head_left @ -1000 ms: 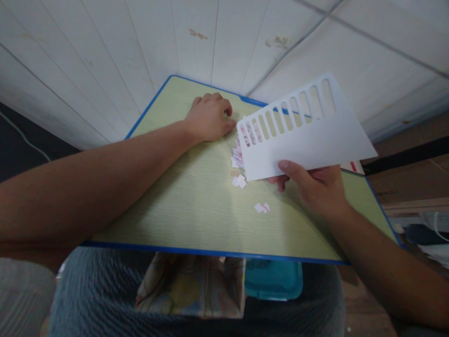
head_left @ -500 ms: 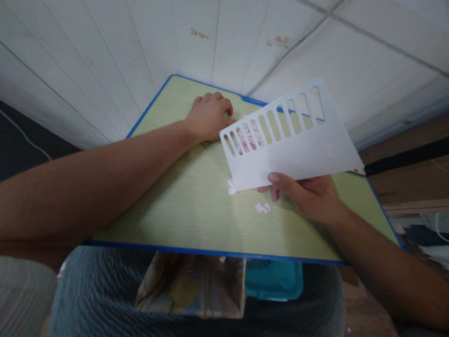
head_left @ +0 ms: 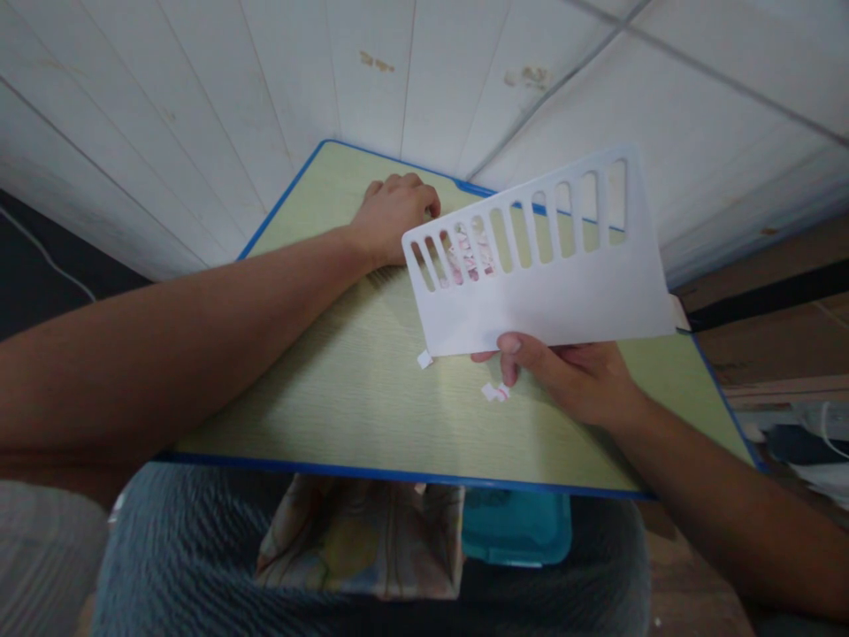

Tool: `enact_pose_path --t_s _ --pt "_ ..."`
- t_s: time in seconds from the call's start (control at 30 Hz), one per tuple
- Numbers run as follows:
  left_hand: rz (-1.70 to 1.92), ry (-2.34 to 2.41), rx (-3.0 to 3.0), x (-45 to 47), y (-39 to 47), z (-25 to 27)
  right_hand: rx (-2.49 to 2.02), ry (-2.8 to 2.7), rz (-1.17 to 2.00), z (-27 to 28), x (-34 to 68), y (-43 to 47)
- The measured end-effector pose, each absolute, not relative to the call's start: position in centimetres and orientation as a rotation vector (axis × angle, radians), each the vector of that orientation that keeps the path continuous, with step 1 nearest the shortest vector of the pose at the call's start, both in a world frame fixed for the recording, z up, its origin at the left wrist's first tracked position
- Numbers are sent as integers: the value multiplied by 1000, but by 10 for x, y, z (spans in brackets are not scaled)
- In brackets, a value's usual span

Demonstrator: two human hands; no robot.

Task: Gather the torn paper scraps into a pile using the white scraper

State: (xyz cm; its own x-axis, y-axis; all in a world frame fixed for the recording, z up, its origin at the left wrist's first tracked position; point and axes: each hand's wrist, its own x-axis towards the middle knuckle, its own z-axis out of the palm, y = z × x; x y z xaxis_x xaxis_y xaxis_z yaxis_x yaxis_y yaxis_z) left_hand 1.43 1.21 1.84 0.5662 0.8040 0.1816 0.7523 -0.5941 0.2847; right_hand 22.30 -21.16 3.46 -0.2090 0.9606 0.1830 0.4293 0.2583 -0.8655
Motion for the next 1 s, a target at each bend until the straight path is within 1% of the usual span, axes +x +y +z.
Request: enact_pose_path --t_s 0.57,0.77,0.9,1.0 --pt "524 1309 2585 14 19 11 -1329 -1748 784 39 229 -212" --pt "588 1304 2548 14 17 7 -1346 -1721 815 45 241 -211" --pt "632 1271 2517 14 16 7 -1349 -1727 725 50 253 -204" --pt "595 1305 2542 15 14 9 -1337 -1681 669 50 266 -199"
